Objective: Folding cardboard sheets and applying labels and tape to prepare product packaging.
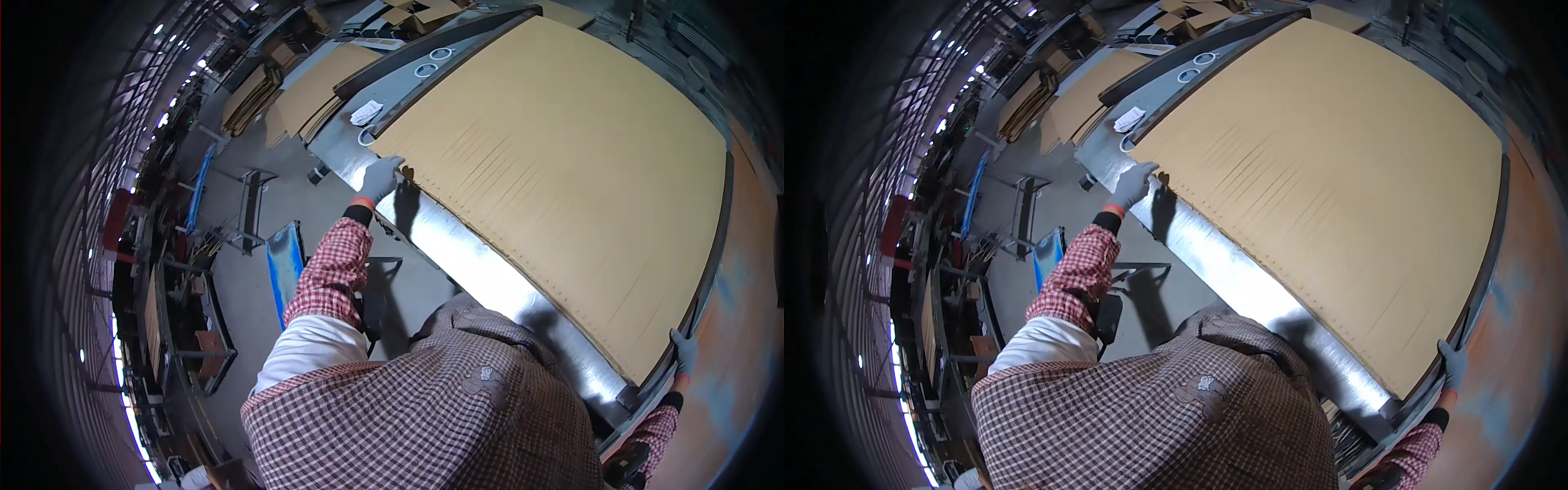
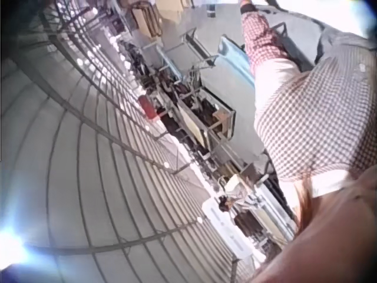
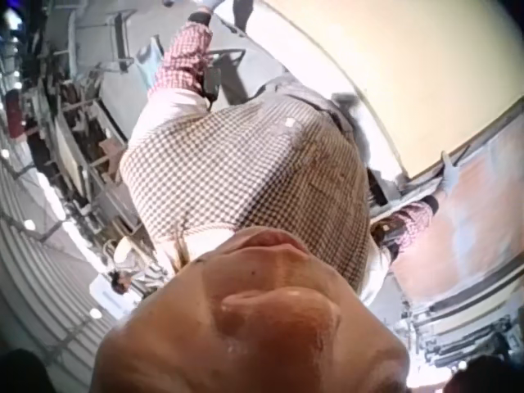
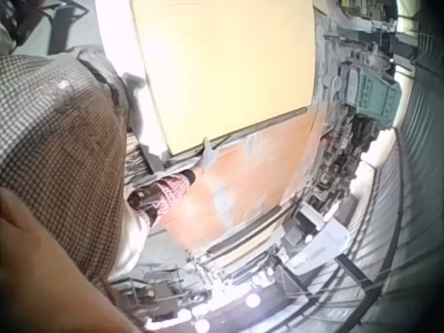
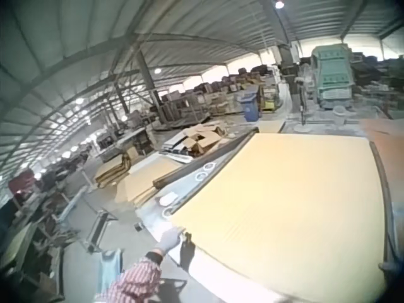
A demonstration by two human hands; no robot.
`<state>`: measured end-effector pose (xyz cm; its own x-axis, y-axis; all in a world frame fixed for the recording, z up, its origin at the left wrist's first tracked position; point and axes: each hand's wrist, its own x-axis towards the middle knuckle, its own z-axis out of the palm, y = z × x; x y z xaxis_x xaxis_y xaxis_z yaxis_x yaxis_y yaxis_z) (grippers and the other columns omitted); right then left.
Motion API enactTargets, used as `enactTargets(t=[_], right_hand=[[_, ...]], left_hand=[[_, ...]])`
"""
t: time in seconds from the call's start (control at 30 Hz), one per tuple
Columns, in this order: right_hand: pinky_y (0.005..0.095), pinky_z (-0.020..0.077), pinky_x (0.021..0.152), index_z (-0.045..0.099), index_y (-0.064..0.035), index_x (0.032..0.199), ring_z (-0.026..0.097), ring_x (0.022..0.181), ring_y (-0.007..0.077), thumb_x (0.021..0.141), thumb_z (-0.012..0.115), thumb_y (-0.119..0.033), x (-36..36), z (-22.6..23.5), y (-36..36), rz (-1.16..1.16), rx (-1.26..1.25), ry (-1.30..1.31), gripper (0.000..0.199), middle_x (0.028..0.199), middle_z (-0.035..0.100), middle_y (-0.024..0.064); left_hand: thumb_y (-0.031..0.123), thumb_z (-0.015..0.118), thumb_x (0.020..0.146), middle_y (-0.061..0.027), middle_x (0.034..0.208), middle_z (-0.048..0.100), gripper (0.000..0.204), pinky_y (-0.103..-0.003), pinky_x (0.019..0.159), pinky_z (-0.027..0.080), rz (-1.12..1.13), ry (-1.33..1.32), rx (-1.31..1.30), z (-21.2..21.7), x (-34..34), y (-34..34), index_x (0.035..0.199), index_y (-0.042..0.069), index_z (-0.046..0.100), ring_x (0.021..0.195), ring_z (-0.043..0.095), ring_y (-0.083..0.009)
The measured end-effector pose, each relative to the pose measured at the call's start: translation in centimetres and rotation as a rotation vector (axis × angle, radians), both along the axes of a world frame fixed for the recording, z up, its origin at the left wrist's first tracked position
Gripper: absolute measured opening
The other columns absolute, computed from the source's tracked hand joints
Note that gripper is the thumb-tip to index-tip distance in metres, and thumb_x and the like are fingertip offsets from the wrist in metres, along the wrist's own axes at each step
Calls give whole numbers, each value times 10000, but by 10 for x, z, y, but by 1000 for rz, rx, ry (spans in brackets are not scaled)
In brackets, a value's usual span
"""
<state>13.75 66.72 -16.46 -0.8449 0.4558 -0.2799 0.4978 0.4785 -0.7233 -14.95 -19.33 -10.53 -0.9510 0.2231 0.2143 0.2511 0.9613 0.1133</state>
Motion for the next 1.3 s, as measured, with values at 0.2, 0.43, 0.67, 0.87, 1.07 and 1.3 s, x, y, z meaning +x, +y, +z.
enactTargets(t=[0.2,0.43,0.67,0.87,1.07,1.3], right_hand=[[331,486,812,570,58,1149,605,924,208,891,647,-258,16,40,-128,-400,367,342,415,1018,649,131],[227,473,769,593,41,1135,587,874,110,861,633,-126,11,27,-427,-231,-408,452,323,1012,642,53],[248,477,786,631,61,1006,596,844,114,837,589,-69,-11,64,-530,79,-256,328,217,933,655,80],[234,473,810,637,65,1010,601,871,108,826,600,-72,-4,68,-533,-293,-485,248,232,999,662,80],[253,466,843,639,28,971,610,924,141,849,587,-63,17,48,-535,-246,-430,260,162,1024,656,104],[199,453,610,646,5,1075,595,732,72,879,601,-82,44,38,-527,-215,-275,353,220,1038,676,66]], left_hand=[[-51,481,742,-105,1263,594,507,-369,954,471,-365,-174,6,-29,-41,-24,1199,120,617,1155,563,-301],[5,513,737,-91,1224,612,412,-354,963,454,-441,-285,174,-54,-67,-44,1099,111,679,1142,567,-276],[738,524,744,-262,1082,608,828,-400,884,480,-193,-578,-203,9,-47,48,986,-34,695,1020,596,-370],[854,510,665,-390,1266,461,1129,-452,1019,383,-81,-639,-188,-5,-31,65,1185,-147,538,1213,456,-474],[759,643,650,-377,1423,287,1224,-515,1102,255,74,-497,-219,-20,-8,86,1399,-132,264,1349,275,-488],[159,642,737,-230,1338,456,612,-489,1025,357,-588,-122,-161,5,29,159,1313,47,468,1245,422,-410]])
